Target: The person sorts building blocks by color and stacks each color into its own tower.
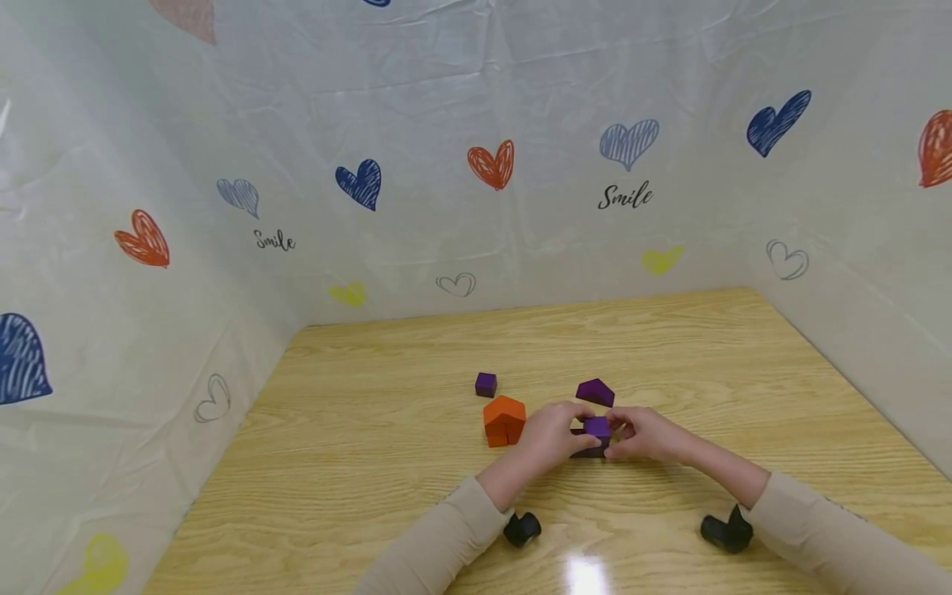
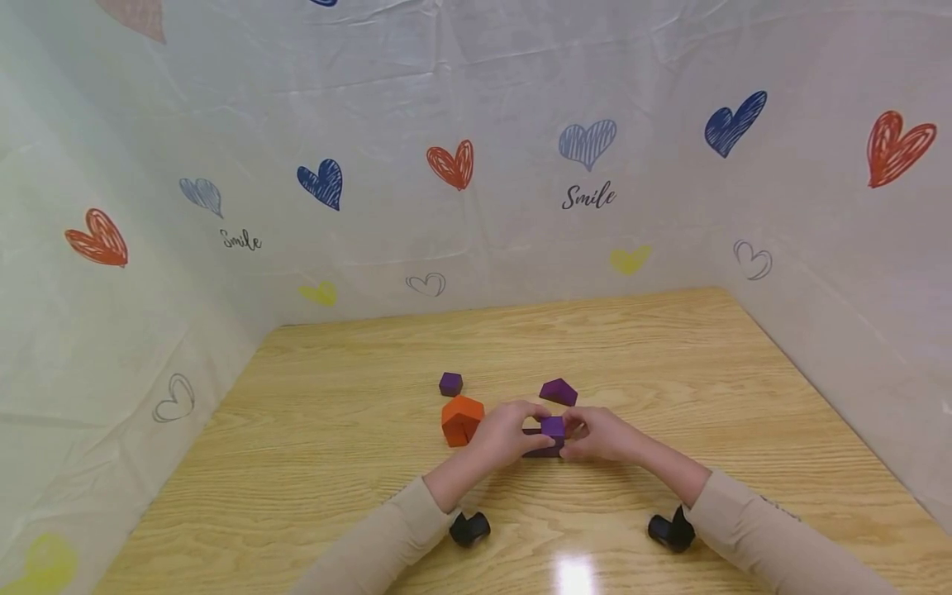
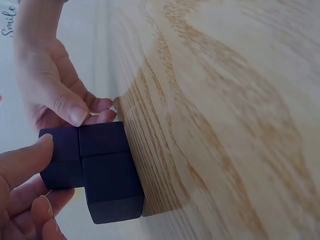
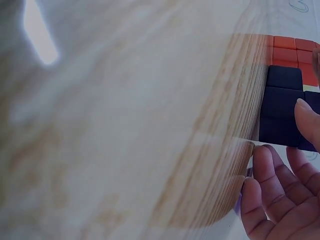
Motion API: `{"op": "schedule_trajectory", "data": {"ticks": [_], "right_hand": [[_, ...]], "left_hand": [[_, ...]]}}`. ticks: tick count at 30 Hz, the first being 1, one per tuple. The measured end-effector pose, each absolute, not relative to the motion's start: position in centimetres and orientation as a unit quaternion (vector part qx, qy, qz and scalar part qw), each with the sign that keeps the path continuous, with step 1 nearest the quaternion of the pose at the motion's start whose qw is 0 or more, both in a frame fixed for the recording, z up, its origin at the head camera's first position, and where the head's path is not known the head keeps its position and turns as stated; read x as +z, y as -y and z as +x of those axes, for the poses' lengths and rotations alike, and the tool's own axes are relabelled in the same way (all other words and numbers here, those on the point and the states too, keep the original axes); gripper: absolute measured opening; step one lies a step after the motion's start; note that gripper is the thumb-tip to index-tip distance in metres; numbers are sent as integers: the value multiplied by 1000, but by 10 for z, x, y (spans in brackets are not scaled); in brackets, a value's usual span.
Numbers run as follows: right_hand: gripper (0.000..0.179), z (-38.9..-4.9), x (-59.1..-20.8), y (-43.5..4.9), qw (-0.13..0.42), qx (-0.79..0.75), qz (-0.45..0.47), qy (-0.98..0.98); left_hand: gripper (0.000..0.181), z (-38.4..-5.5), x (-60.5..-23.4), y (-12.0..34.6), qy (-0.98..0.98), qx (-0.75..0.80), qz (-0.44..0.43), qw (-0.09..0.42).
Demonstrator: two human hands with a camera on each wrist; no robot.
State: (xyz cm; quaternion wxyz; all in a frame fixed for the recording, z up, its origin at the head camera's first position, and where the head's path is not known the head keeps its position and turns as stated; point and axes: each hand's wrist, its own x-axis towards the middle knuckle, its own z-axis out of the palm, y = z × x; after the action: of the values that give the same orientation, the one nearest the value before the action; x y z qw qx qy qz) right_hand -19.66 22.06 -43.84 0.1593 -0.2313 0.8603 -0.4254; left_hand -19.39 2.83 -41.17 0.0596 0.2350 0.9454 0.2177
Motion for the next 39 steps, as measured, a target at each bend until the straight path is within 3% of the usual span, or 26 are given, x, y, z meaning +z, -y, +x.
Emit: {"op": "schedule_trajectory", "data": {"ticks": [10, 18, 39], "right_hand": [[35, -195, -438, -220, 152, -432, -239, -856], [44, -191, -442, -221, 131, -457, -224, -851], [37, -188, -457, -223, 96, -497, -221, -834]], "left_hand": [[39, -193, -413, -28, -947, 216, 233, 51], [37, -192, -412, -30, -946, 218, 236, 52], [36, -194, -412, -27, -943, 213, 249, 50]]}}
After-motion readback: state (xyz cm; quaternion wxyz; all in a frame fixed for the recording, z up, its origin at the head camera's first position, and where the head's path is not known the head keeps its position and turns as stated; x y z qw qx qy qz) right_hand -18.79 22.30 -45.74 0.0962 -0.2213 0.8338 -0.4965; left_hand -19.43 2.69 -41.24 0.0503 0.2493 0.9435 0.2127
